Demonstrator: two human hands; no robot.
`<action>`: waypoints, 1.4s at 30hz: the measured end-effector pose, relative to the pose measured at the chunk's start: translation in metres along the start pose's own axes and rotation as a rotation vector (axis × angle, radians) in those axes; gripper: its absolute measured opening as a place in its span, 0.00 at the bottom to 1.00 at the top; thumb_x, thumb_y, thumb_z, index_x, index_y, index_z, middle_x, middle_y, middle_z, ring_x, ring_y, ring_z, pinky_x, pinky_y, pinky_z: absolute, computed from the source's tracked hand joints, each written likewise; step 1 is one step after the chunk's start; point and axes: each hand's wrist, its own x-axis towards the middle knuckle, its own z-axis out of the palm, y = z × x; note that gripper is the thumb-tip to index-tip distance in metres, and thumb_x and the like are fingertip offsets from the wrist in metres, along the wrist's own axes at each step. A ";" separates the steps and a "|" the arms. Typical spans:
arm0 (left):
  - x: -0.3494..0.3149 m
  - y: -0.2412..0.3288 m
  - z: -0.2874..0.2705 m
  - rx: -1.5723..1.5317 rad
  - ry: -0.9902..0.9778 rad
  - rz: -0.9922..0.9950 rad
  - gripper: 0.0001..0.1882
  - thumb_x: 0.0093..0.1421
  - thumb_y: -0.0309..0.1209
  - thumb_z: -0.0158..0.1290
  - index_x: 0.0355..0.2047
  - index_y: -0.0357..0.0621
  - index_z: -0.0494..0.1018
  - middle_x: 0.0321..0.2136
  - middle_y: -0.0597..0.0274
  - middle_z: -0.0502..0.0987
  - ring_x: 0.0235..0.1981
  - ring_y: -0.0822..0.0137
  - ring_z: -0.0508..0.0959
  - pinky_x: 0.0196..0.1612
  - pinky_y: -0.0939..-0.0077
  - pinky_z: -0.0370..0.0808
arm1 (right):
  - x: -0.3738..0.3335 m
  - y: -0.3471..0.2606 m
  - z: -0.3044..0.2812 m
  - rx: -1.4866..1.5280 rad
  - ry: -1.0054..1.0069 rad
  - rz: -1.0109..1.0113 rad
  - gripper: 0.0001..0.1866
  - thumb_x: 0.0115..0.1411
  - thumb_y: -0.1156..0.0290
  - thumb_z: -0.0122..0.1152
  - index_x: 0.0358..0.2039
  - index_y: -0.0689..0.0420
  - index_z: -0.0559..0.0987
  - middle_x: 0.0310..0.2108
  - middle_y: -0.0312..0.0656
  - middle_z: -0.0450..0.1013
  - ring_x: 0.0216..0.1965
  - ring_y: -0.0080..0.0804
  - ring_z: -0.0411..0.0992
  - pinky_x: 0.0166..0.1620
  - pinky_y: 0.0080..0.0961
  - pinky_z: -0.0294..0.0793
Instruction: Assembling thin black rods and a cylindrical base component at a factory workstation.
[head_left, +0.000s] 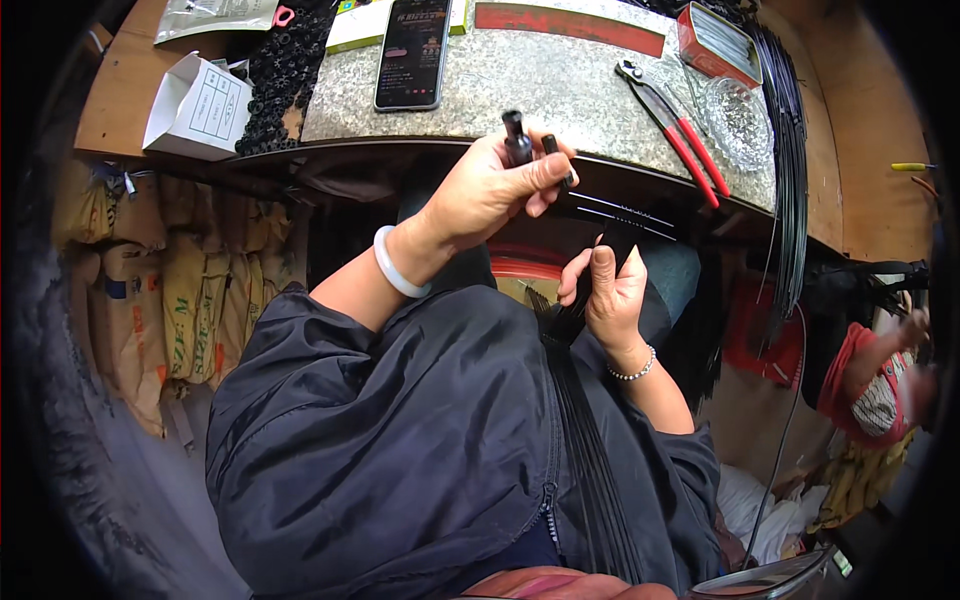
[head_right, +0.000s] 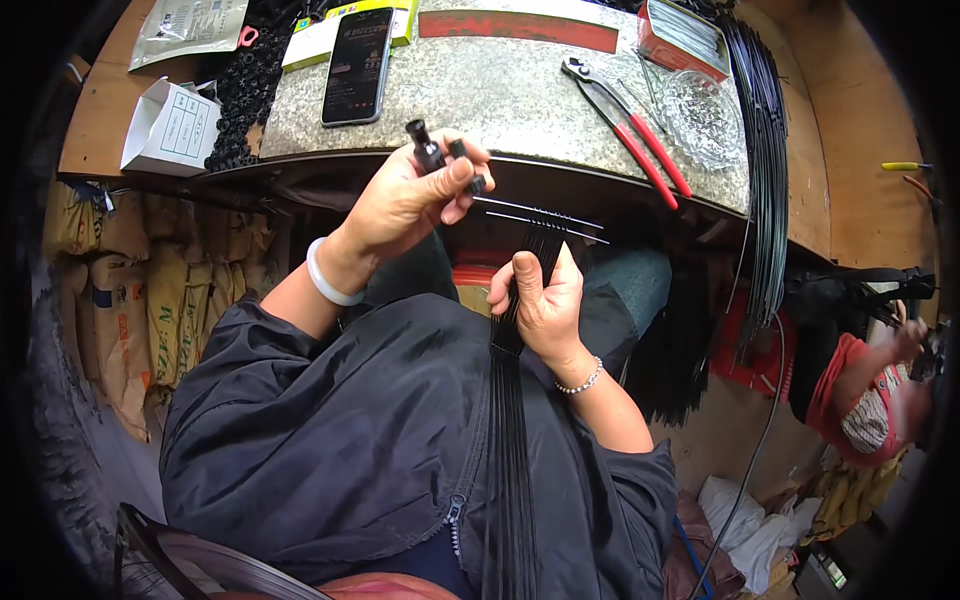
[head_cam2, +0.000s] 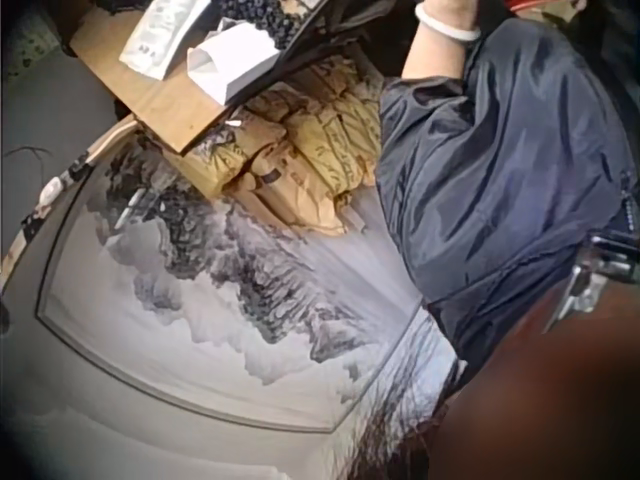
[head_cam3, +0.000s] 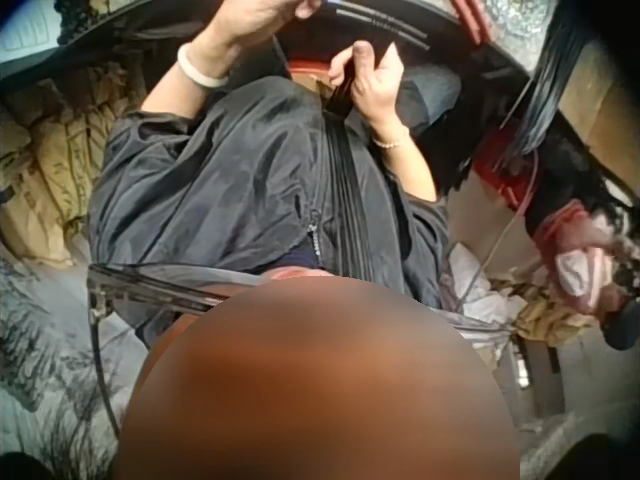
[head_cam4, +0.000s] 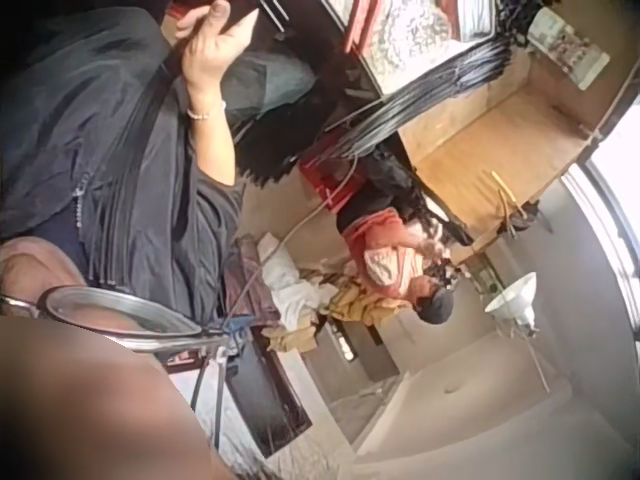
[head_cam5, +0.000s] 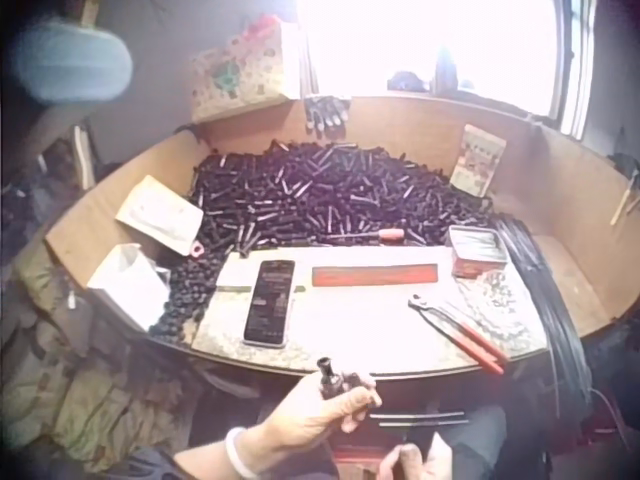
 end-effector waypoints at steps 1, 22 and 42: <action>0.002 -0.003 -0.004 -0.033 0.014 -0.029 0.13 0.61 0.35 0.52 0.38 0.37 0.72 0.31 0.61 0.75 0.23 0.79 0.70 0.25 0.88 0.67 | 0.000 0.000 -0.001 -0.001 -0.003 -0.007 0.16 0.65 0.55 0.44 0.36 0.58 0.63 0.16 0.42 0.70 0.13 0.22 0.66 0.19 0.13 0.65; 0.009 -0.013 0.018 0.172 0.008 -0.067 0.12 0.60 0.33 0.54 0.37 0.36 0.76 0.28 0.64 0.78 0.19 0.83 0.69 0.23 0.90 0.68 | 0.003 -0.001 0.001 0.036 -0.030 0.064 0.20 0.65 0.54 0.45 0.37 0.61 0.67 0.18 0.42 0.72 0.15 0.21 0.68 0.21 0.13 0.69; 0.012 -0.014 0.015 0.219 -0.037 -0.038 0.15 0.59 0.35 0.55 0.42 0.36 0.75 0.32 0.63 0.79 0.22 0.83 0.69 0.24 0.90 0.67 | 0.007 -0.001 -0.003 0.045 -0.035 0.105 0.21 0.65 0.54 0.45 0.40 0.63 0.66 0.18 0.42 0.72 0.15 0.22 0.68 0.22 0.13 0.68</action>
